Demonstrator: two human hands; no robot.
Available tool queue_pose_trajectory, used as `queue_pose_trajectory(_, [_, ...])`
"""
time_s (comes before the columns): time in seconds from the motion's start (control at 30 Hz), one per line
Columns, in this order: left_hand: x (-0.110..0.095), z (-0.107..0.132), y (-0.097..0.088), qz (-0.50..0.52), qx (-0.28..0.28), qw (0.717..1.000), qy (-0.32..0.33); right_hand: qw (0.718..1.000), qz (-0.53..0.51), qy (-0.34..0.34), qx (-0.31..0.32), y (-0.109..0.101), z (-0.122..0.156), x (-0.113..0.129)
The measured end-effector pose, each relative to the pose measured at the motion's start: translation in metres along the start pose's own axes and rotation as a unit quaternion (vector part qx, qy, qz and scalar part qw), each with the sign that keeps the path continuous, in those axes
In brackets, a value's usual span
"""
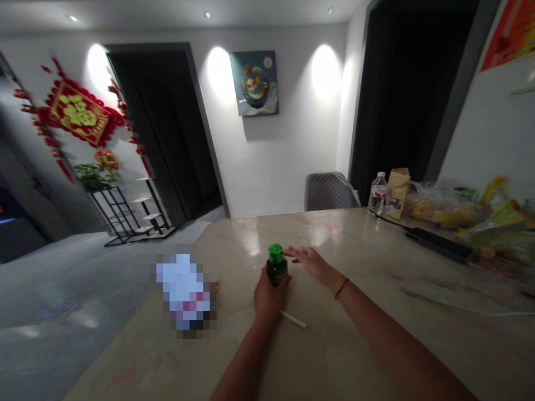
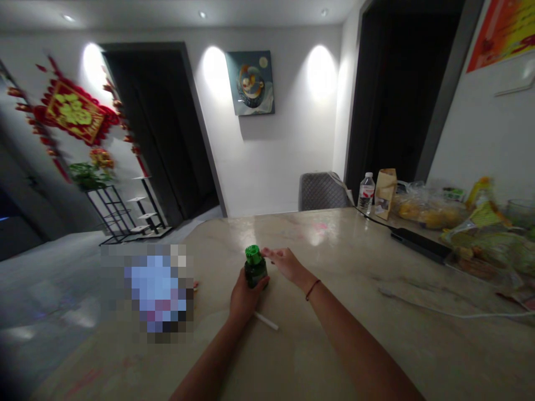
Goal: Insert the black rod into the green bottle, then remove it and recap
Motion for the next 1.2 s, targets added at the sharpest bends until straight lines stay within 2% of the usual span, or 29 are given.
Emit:
queue_pose_trajectory(0.2, [0.002,-0.001,0.002,0.001,-0.001,1.0,0.003,0.996,-0.051,0.04,-0.061,-0.005,0.0,-0.007])
queue_pose_trajectory(0.3, [0.001,0.0,0.001,-0.001,-0.001,1.0,0.002,0.995,-0.055,0.02,-0.085,-0.003,-0.003,-0.011])
queue_pose_trajectory(0.37, [0.0,0.0,0.001,-0.002,-0.002,1.0,0.004,0.995,-0.061,0.008,-0.078,-0.001,-0.003,-0.01])
queue_pose_trajectory(0.53, [0.0,0.0,0.0,-0.004,0.003,1.0,-0.003,0.997,0.001,0.009,-0.076,-0.006,-0.002,-0.003])
queue_pose_trajectory(0.6, [-0.001,0.001,0.0,-0.008,0.0,1.0,-0.006,0.996,0.004,0.013,-0.089,-0.007,-0.002,-0.004])
queue_pose_trajectory(0.73, [-0.001,0.001,-0.001,-0.005,-0.003,1.0,0.007,0.997,0.01,0.003,-0.076,-0.003,-0.003,-0.005])
queue_pose_trajectory(0.87, [-0.001,0.002,-0.001,-0.014,-0.001,1.0,-0.004,0.992,0.063,0.006,-0.112,-0.007,-0.004,-0.002])
queue_pose_trajectory(0.9, [-0.001,0.002,-0.001,-0.016,-0.002,1.0,-0.007,0.992,0.075,0.005,-0.104,-0.009,-0.004,-0.001])
queue_pose_trajectory(1.0, [-0.002,0.002,-0.001,-0.013,-0.003,1.0,0.003,0.991,0.128,0.037,-0.017,-0.011,0.001,0.001])
queue_pose_trajectory(1.07, [-0.003,0.002,-0.001,-0.009,0.0,1.0,0.008,0.975,0.188,0.084,0.083,-0.008,0.01,0.0])
queue_pose_trajectory(1.17, [-0.003,0.002,-0.001,-0.016,-0.002,1.0,-0.006,0.907,0.286,0.146,0.274,0.006,0.028,-0.003])
queue_pose_trajectory(1.2, [-0.002,0.002,-0.001,-0.02,-0.005,1.0,-0.011,0.882,0.315,0.158,0.311,0.011,0.033,-0.004])
Point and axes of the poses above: each hand's wrist, its own z-axis away from the middle knuckle, its own y-axis out of the palm, x = y × z, the point moved 2 cm from there along -z, towards the middle knuckle, and after that the axes turned 6 degrees about x, right-handed, at the moved point
